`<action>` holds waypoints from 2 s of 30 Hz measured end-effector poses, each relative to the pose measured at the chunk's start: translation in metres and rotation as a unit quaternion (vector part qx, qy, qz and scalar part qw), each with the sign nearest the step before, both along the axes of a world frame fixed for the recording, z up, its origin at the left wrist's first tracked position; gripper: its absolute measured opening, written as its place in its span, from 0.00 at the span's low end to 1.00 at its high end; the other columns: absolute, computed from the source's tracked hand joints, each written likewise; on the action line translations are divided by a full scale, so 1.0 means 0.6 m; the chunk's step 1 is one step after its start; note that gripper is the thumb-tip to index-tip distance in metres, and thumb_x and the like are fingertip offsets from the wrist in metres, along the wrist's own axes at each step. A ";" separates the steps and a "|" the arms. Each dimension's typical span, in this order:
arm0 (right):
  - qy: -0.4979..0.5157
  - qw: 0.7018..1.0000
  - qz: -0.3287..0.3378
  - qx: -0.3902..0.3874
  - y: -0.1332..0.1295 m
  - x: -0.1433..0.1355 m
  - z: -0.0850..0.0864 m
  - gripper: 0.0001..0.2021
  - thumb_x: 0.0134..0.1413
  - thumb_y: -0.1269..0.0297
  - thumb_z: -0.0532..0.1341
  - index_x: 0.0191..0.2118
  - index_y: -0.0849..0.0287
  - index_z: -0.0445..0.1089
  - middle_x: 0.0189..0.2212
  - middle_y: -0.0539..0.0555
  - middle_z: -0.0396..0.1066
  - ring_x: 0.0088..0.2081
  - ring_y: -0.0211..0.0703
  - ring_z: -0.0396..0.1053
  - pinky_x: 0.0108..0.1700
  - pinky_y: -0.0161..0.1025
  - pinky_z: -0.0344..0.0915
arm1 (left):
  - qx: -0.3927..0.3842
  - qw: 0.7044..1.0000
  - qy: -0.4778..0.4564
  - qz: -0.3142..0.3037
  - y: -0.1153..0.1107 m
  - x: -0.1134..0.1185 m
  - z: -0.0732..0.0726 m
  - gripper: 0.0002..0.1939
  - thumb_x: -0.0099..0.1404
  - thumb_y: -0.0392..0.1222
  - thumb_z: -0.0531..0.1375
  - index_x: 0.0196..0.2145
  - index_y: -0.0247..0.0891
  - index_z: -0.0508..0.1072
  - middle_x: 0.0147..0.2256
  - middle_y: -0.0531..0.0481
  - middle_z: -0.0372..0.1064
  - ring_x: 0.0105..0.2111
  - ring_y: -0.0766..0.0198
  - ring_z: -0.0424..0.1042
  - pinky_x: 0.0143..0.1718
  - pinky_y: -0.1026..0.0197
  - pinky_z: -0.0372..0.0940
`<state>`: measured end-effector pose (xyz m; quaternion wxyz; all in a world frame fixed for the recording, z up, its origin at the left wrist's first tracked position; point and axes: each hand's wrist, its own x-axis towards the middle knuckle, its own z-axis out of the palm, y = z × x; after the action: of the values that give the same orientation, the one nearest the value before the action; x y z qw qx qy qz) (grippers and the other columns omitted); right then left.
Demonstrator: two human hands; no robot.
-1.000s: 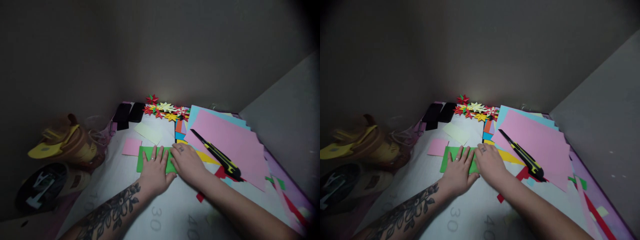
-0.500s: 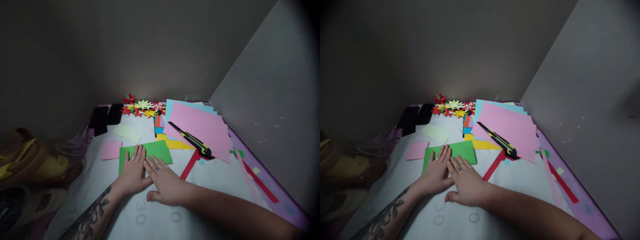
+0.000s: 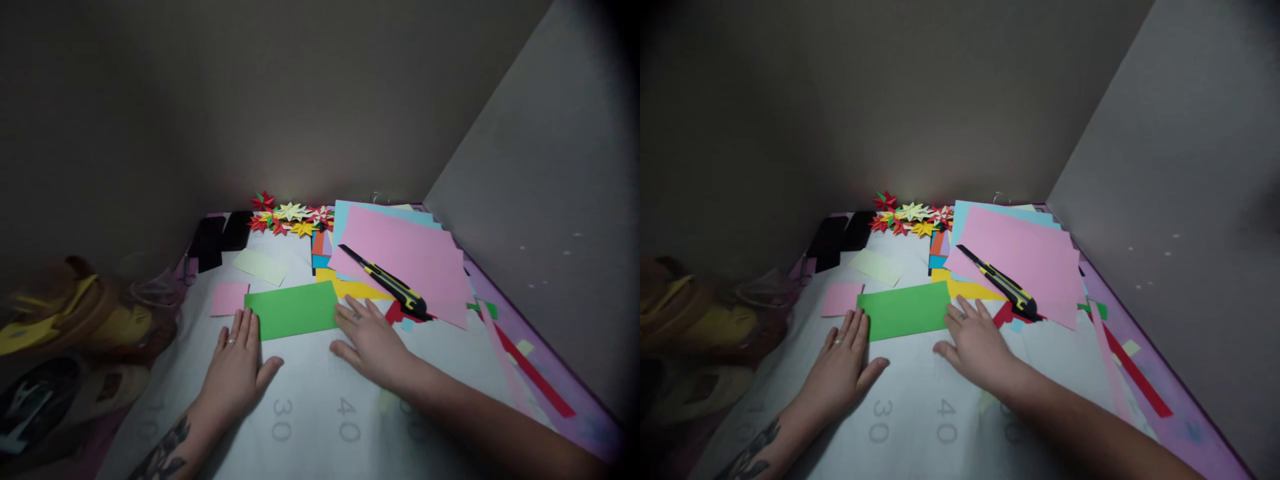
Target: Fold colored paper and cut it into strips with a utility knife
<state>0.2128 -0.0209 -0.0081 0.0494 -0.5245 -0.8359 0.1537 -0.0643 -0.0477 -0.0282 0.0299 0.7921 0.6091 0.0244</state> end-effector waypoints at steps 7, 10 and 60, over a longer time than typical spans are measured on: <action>0.059 0.998 0.029 0.001 0.097 -0.043 0.015 0.24 0.50 0.60 0.64 0.52 0.63 0.64 0.49 0.61 0.67 0.51 0.50 0.61 0.52 0.45 0.57 | 0.041 0.923 -0.355 0.139 -0.012 0.009 0.010 0.28 0.64 0.46 0.52 0.60 0.34 0.56 0.60 0.36 0.57 0.60 0.53 0.58 0.58 0.47 0.57; 0.023 0.998 0.033 -0.045 0.113 -0.051 0.019 0.20 0.46 0.59 0.66 0.45 0.61 0.68 0.43 0.59 0.69 0.46 0.49 0.64 0.46 0.42 0.59 | -0.027 0.840 -0.503 0.200 -0.010 0.002 0.011 0.28 0.65 0.47 0.50 0.60 0.36 0.54 0.56 0.38 0.63 0.57 0.56 0.63 0.55 0.51 0.62; -0.064 0.997 0.042 0.004 0.075 -0.040 -0.001 0.11 0.61 0.70 0.49 0.32 0.59 0.67 0.32 0.55 0.71 0.35 0.43 0.67 0.35 0.38 0.54 | -0.088 0.994 -0.056 -0.025 -0.045 0.120 0.018 0.41 0.65 0.65 0.42 0.66 0.36 0.44 0.67 0.42 0.36 0.66 0.43 0.33 0.59 0.27 0.36</action>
<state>0.1891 0.0242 -0.0088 -0.0085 -0.4975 -0.8593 0.1185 0.0077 -0.0749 -0.0176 0.1340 0.7988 0.5863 0.0141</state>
